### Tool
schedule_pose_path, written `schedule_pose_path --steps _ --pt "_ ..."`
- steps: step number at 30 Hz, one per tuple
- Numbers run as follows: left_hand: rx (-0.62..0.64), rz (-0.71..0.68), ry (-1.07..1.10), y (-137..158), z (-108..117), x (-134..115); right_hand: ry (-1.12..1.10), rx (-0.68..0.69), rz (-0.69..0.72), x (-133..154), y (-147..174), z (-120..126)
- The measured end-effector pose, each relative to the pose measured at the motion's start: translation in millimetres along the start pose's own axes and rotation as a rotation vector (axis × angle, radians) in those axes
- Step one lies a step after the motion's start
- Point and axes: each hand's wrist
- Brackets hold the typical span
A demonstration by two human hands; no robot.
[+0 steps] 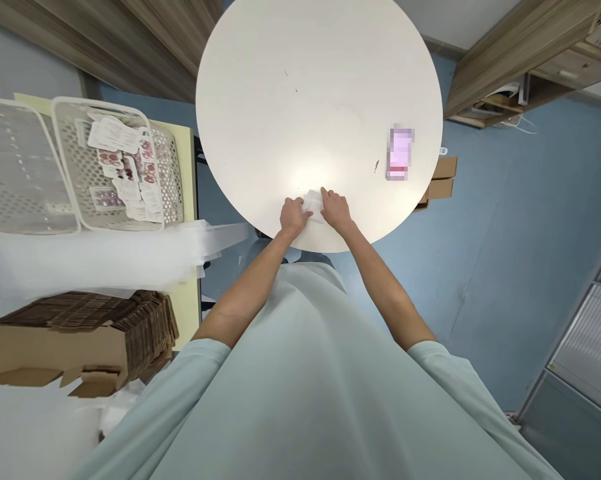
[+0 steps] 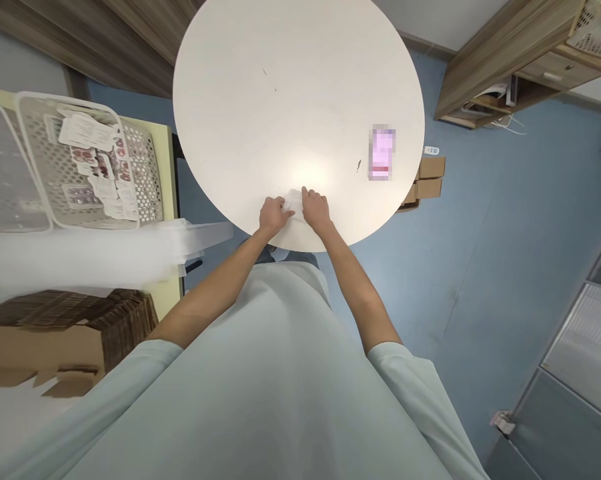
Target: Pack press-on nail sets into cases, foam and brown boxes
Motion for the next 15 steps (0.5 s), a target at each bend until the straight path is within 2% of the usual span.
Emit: schedule_pose_path --steps 5,8,12,15 --pt "-0.058 0.093 0.073 21 -6 4 -0.047 0.027 -0.254 11 38 -7" --pt "-0.028 0.133 0.122 27 -6 7 -0.118 0.016 -0.382 23 60 -18" --pt "0.078 0.095 0.162 29 9 14 -0.207 0.011 -0.491 46 71 -31" --pt "0.087 0.085 0.150 27 31 26 -0.204 0.030 -0.536 70 58 -34"
Point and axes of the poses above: each hand's wrist, its own y-axis away from the middle knuckle, its own z-axis out of the back of the hand, x = y × z, and after that the axes turned 7 degrees about z, right-handed
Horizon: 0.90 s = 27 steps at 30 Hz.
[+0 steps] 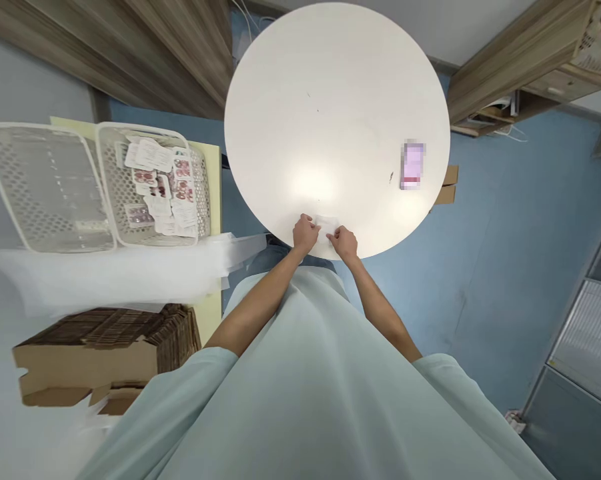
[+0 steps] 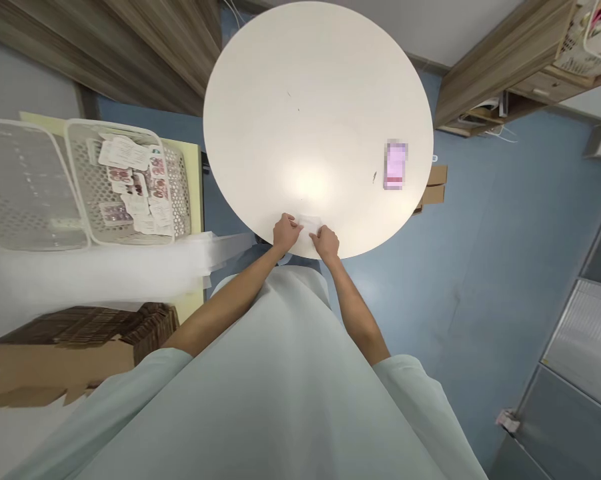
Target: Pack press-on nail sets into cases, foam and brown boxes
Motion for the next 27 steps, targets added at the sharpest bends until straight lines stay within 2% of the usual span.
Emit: schedule_pose_path --steps 8,12,19,23,27 --pt "-0.162 0.098 0.037 -23 89 42 0.023 0.071 0.061 107 -31 -35" --pt "-0.185 0.126 -0.018 -30 111 49 0.031 0.093 0.066 135 -35 -44" --pt "-0.196 0.194 -0.124 -28 105 35 0.071 0.122 0.125 136 -24 -34" --pt "-0.221 0.080 -0.147 -14 98 45 0.055 0.161 0.154 121 -17 -25" --pt "-0.229 -0.023 -0.077 18 87 66 0.012 0.167 0.253 90 -8 -13"
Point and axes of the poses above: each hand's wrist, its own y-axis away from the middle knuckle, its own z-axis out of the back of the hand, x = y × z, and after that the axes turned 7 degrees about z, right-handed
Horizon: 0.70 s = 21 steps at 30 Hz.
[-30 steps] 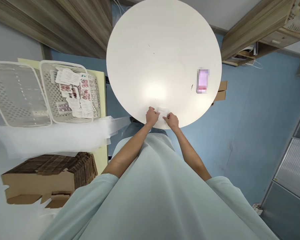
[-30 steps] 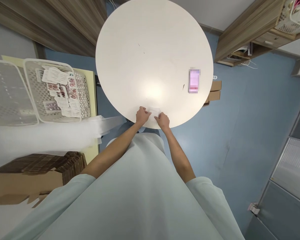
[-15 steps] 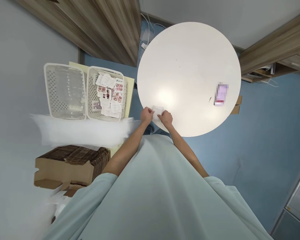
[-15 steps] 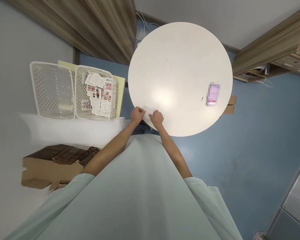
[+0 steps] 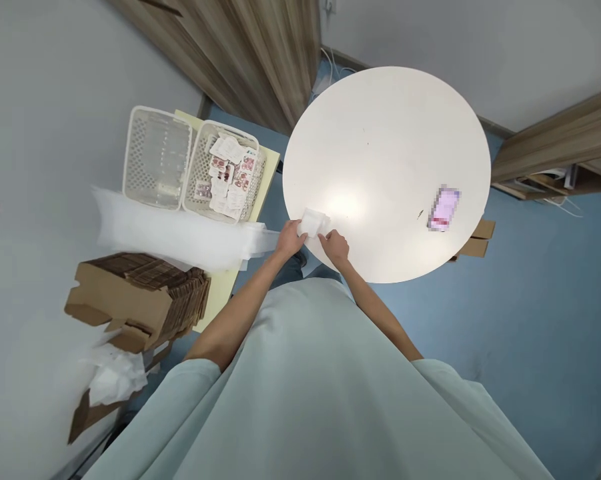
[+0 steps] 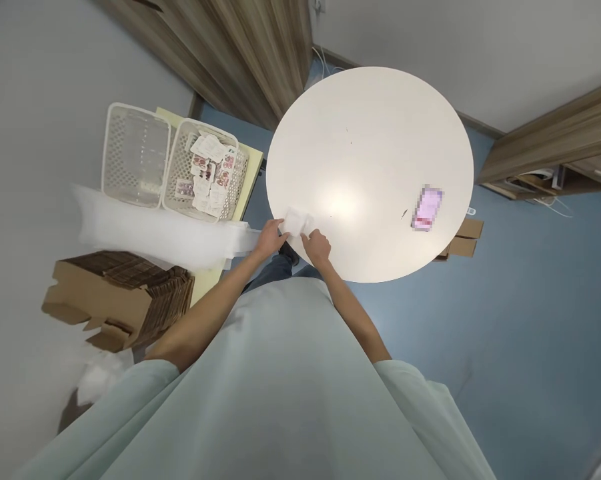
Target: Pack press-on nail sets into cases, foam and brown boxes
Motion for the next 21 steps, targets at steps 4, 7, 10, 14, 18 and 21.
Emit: schedule_pose_path --steps 4,7,10,14,18,21 --pt "0.014 0.013 0.082 45 -6 15 -0.055 -0.001 0.050 -27 25 7" --pt "0.030 0.007 0.112 73 -8 21 -0.119 0.000 0.077 -36 44 7" --pt "0.044 0.007 0.144 91 -5 29 -0.218 0.003 0.111 -35 63 1" --pt "0.008 -0.045 0.213 111 6 45 -0.282 -0.043 0.163 -20 86 -12" --pt "-0.038 -0.143 0.323 137 30 72 -0.291 -0.076 0.206 8 115 -30" --pt "-0.087 -0.196 0.408 165 54 104 -0.258 -0.091 0.239 36 140 -50"
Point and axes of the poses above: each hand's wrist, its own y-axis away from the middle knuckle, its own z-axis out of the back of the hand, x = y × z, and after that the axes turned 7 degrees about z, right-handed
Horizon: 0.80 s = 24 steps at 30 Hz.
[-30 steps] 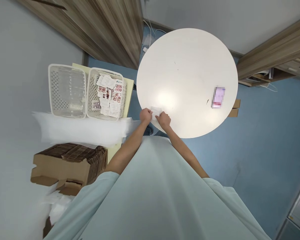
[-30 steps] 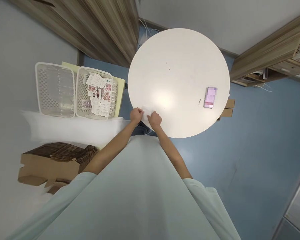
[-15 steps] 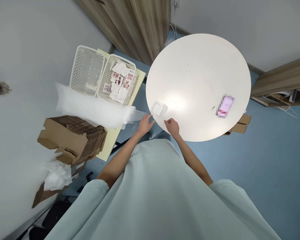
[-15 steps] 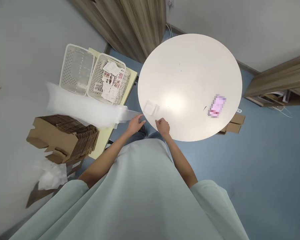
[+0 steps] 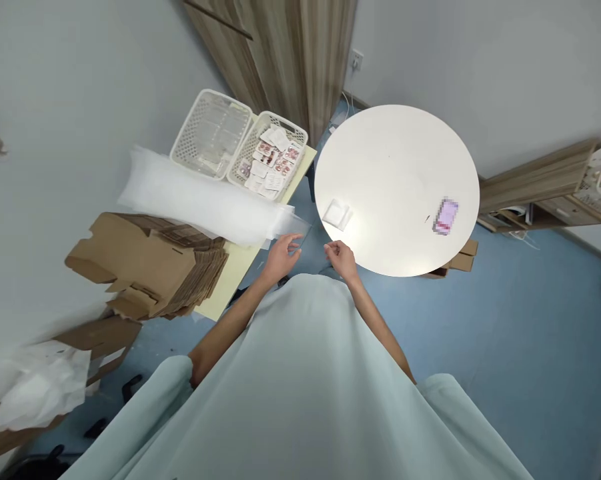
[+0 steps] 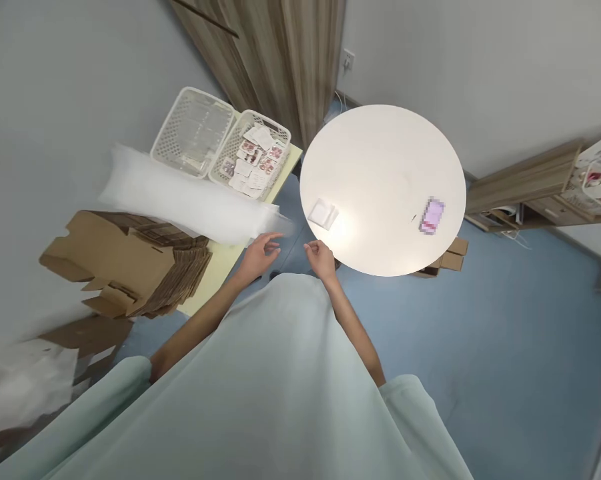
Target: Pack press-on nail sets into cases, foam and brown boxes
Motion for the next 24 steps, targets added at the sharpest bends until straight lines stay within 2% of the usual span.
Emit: schedule_pose_path --steps 3,6,10,13,15,18,21,24 --pt "-0.096 -0.003 0.060 36 43 27 0.038 0.011 0.062 28 21 -32" --pt "-0.237 0.038 0.061 73 91 71 0.087 0.053 0.116 54 40 -68" --pt "-0.425 0.176 -0.144 116 151 143 0.166 0.116 0.166 84 62 -116" --pt "-0.437 0.314 -0.295 134 182 190 0.210 0.178 0.215 105 75 -148" --pt "-0.390 0.374 -0.336 138 194 213 0.266 0.216 0.249 118 80 -165" --pt "-0.352 0.359 -0.352 138 199 233 0.381 0.274 0.300 138 83 -188" --pt "-0.333 0.292 -0.346 136 199 239 0.499 0.367 0.343 154 84 -211" --pt "-0.309 0.288 -0.363 132 202 237 0.622 0.493 0.406 168 82 -238"
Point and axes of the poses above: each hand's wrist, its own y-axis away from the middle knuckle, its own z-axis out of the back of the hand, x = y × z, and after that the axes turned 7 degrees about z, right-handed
